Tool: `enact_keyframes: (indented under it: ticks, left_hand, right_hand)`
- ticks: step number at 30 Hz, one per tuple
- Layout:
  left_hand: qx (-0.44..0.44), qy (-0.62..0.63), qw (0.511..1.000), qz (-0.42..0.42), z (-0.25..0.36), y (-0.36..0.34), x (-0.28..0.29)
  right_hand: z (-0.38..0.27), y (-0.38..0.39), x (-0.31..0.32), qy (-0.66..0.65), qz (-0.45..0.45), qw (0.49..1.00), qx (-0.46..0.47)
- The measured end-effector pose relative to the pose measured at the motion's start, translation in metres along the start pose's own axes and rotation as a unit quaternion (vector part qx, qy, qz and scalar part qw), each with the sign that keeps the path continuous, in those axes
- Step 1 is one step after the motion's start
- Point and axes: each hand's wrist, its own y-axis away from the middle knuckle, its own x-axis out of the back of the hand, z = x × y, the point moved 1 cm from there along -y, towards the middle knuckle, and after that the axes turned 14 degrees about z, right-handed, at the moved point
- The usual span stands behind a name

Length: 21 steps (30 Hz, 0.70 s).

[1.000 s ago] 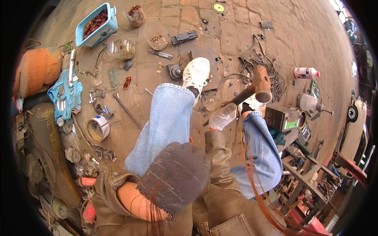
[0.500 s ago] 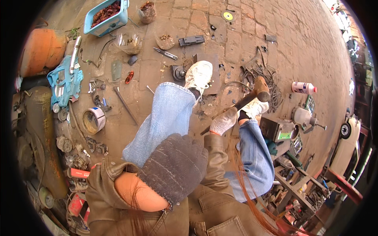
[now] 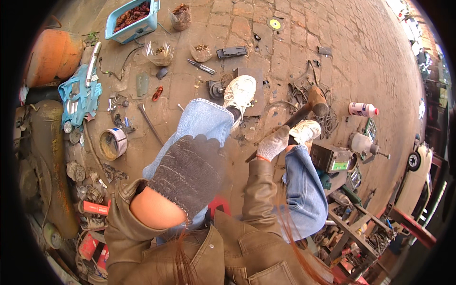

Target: The person sits on the ground and uses orange-handled shears to cut small metal rods into shorter pieces. They repeatedly pick up rods, position them in the shears, cut, and place the pieces on the ground.

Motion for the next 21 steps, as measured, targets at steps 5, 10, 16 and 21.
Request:
enact_keyframes:
  ticks: [5,10,16,21]
  left_hand:
    - [0.05,0.018,0.997,-0.048,0.004,-0.016,0.005]
    - [0.021,-0.025,0.993,-0.11,-0.005,-0.012,0.006]
    - [0.062,0.01,0.997,-0.047,-0.008,-0.01,0.004]
    - [0.064,0.048,0.997,-0.021,-0.008,-0.024,0.017]
  right_hand:
    - [0.04,0.027,-0.02,0.244,-0.072,0.921,0.293]
    - [0.029,0.012,-0.01,0.345,-0.15,0.867,0.328]
    - [0.037,0.009,0.002,0.027,0.055,0.986,0.153]
    - [0.07,0.027,-0.027,0.291,-0.141,0.903,0.282]
